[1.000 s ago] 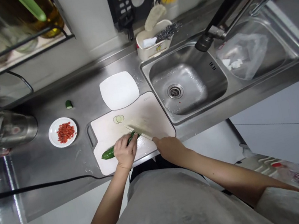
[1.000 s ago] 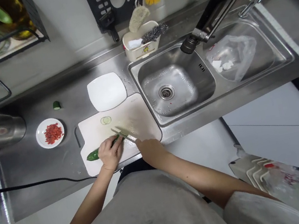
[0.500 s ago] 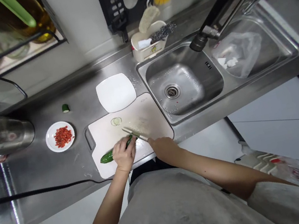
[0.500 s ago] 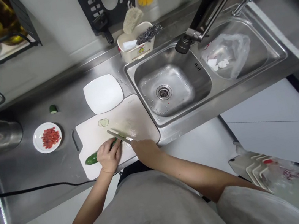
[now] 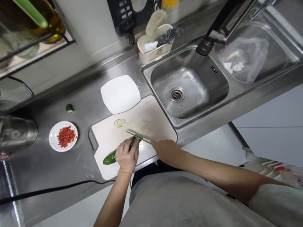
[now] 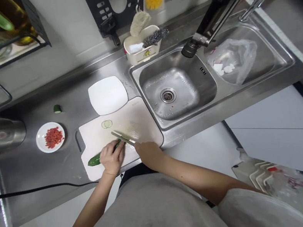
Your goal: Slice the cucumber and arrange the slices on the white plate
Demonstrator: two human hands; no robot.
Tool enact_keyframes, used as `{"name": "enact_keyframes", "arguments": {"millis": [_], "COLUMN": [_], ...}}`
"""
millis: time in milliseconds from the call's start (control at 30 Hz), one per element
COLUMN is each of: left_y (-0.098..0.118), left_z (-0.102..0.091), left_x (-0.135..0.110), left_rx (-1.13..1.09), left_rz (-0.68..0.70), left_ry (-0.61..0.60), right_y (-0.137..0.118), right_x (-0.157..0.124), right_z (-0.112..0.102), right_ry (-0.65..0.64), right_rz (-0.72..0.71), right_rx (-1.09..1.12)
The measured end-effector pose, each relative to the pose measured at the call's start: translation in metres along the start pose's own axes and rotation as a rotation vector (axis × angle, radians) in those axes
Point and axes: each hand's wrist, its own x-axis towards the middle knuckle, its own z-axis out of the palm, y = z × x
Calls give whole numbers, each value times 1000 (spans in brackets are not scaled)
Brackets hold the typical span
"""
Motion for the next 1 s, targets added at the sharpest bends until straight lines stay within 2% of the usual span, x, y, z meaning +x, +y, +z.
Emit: {"name": "enact_keyframes", "arguments": {"millis": [333,1000], "left_y": [-1,0], "left_z": [0,0], "left_x": [1,1], "left_rx": [-8,-17], "left_rz": [8,-18], "left_ry": [11,-15], "right_y": [1,7], "right_x": [4,10], "right_z": [0,1], "right_ry": [-56,-69], "right_rz": [7,-1], "right_rx": [-13,29]}}
